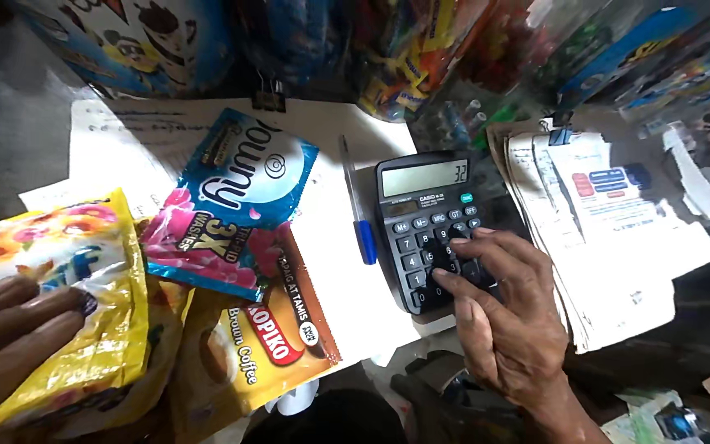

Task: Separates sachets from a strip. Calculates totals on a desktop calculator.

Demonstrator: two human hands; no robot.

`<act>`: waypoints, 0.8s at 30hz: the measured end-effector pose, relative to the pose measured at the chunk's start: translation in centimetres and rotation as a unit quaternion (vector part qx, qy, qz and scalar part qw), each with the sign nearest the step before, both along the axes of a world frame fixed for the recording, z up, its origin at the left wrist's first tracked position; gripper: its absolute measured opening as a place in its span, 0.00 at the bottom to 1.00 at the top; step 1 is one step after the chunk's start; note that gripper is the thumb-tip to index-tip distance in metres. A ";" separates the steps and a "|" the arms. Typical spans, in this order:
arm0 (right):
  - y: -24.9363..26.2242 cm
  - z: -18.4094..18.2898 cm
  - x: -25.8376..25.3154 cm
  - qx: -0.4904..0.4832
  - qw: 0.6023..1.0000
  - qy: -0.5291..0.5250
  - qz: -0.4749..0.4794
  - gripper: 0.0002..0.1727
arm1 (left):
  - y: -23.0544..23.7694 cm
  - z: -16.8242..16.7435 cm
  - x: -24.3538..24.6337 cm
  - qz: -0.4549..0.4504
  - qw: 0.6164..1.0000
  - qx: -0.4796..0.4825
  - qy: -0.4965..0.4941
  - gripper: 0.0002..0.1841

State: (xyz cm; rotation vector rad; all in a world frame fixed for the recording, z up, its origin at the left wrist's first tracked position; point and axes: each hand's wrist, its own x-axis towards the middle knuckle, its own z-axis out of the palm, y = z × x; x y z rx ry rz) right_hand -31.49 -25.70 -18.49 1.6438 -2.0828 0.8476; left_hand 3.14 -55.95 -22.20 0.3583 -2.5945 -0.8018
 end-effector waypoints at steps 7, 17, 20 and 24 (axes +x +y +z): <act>-0.5 1.3 -0.4 0.013 1.000 0.006 0.011 0.21 | -0.3 -0.2 -0.1 -0.016 1.000 -0.007 0.009 0.40; -4.3 2.0 -1.0 0.037 0.998 0.025 0.052 0.20 | 0.1 0.1 -0.8 -0.008 0.999 -0.032 0.023 0.39; -3.7 2.5 -0.9 0.027 0.997 -0.026 0.062 0.22 | -0.6 -0.6 -0.6 -0.021 0.999 -0.027 0.028 0.40; -0.2 3.0 -0.5 -0.038 0.995 -0.085 0.041 0.25 | -0.4 0.0 -0.6 -0.016 1.000 -0.025 0.009 0.41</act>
